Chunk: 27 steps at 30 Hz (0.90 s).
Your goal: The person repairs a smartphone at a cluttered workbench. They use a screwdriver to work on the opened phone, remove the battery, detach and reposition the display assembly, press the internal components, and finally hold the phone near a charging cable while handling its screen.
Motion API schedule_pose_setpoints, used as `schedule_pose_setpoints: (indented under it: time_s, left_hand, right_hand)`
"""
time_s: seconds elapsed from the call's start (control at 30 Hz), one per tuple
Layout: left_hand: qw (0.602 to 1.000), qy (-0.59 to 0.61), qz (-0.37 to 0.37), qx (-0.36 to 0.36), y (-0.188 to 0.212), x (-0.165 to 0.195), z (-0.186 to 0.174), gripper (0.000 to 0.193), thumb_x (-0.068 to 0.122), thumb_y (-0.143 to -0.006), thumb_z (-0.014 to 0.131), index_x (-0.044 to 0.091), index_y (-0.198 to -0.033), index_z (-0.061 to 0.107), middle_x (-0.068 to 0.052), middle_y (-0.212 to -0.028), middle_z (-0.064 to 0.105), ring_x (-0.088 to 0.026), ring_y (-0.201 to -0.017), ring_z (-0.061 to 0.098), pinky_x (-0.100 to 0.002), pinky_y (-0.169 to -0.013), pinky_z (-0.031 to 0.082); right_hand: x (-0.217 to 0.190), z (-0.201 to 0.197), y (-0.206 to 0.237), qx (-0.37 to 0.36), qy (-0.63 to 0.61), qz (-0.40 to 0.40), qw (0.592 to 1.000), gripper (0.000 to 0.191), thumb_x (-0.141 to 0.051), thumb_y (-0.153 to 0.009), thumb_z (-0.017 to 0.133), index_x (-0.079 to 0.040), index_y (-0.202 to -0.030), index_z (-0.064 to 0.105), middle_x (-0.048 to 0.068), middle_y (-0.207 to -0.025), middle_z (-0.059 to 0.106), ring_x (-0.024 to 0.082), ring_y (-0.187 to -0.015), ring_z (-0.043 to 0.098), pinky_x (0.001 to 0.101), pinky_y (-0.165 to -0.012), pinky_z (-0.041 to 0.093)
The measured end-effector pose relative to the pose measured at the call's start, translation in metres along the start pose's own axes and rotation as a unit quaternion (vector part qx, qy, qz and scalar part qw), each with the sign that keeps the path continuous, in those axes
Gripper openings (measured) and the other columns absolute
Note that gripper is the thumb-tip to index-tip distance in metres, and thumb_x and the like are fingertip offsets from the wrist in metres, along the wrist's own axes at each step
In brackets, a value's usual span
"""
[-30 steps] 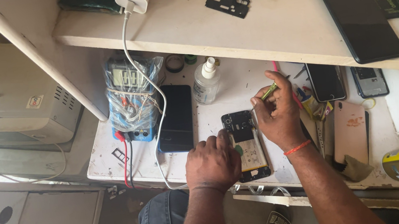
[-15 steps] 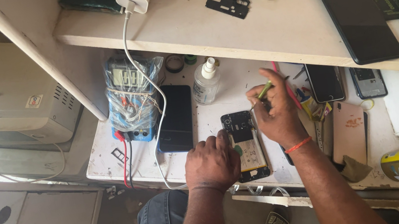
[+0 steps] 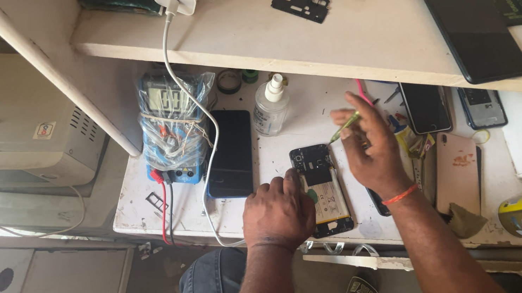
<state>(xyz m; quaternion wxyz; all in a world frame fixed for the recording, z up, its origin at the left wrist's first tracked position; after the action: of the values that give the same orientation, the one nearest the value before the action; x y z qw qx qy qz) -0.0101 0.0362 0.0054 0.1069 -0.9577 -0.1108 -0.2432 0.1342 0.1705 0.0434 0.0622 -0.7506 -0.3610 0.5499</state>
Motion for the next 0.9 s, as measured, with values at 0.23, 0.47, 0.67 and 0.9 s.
schedule_pose_setpoints:
  time_s: [0.23, 0.47, 0.67, 0.9]
  left_hand:
    - [1.000, 0.004, -0.007, -0.014, -0.001, 0.001, -0.001, 0.046, 0.032, -0.086, 0.061, 0.007, -0.125, 0.060, -0.011, -0.092, 0.069, -0.032, -0.087, 0.068, -0.048, -0.078, 0.053]
    - [1.000, 0.001, -0.009, -0.014, -0.001, 0.000, -0.002, 0.043, 0.032, -0.086, 0.062, 0.008, -0.122, 0.061, -0.011, -0.091, 0.069, -0.032, -0.085, 0.068, -0.048, -0.077, 0.053]
    - [1.000, -0.001, -0.006, -0.007, 0.000, 0.000, 0.000, 0.048, 0.032, -0.087, 0.061, 0.008, -0.128, 0.060, -0.011, -0.092, 0.069, -0.032, -0.084, 0.068, -0.047, -0.078, 0.053]
    - [1.000, -0.002, -0.002, -0.003, 0.000, 0.000, 0.000, 0.050, 0.032, -0.085, 0.062, 0.006, -0.127, 0.060, -0.012, -0.092, 0.069, -0.032, -0.083, 0.068, -0.047, -0.076, 0.053]
  right_hand:
    - [-0.009, 0.002, -0.003, 0.014, 0.058, 0.004, 0.998, 0.056, 0.005, -0.098, 0.061, -0.004, -0.152, 0.047, 0.010, -0.115, 0.070, 0.015, -0.099, 0.070, 0.0290, -0.086, 0.057]
    - [-0.016, 0.002, -0.006, 0.004, 0.082, -0.005, 0.997, 0.053, 0.003, -0.098, 0.065, -0.006, -0.149, 0.052, 0.008, -0.110, 0.072, 0.015, -0.100, 0.072, 0.0295, -0.088, 0.059]
    - [-0.017, 0.000, -0.007, 0.020, 0.149, -0.024, 0.988, 0.054, 0.002, -0.093, 0.073, -0.005, -0.144, 0.056, 0.012, -0.109, 0.069, 0.017, -0.098, 0.070, 0.0288, -0.086, 0.058]
    - [-0.019, 0.003, 0.000, 0.036, 0.150, -0.072, 0.985, 0.058, -0.002, -0.093, 0.075, 0.000, -0.145, 0.049, 0.014, -0.111, 0.068, 0.018, -0.100, 0.068, 0.0315, -0.091, 0.054]
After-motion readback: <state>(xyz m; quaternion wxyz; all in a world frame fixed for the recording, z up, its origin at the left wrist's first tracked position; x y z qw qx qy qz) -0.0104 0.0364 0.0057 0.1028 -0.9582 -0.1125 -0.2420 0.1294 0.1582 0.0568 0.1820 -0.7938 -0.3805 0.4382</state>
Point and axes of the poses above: each hand's wrist, its own y-axis away from the middle knuckle, its own z-axis out of the palm, x = y × z, the point moved 4 cm from there along -y, towards the middle knuckle
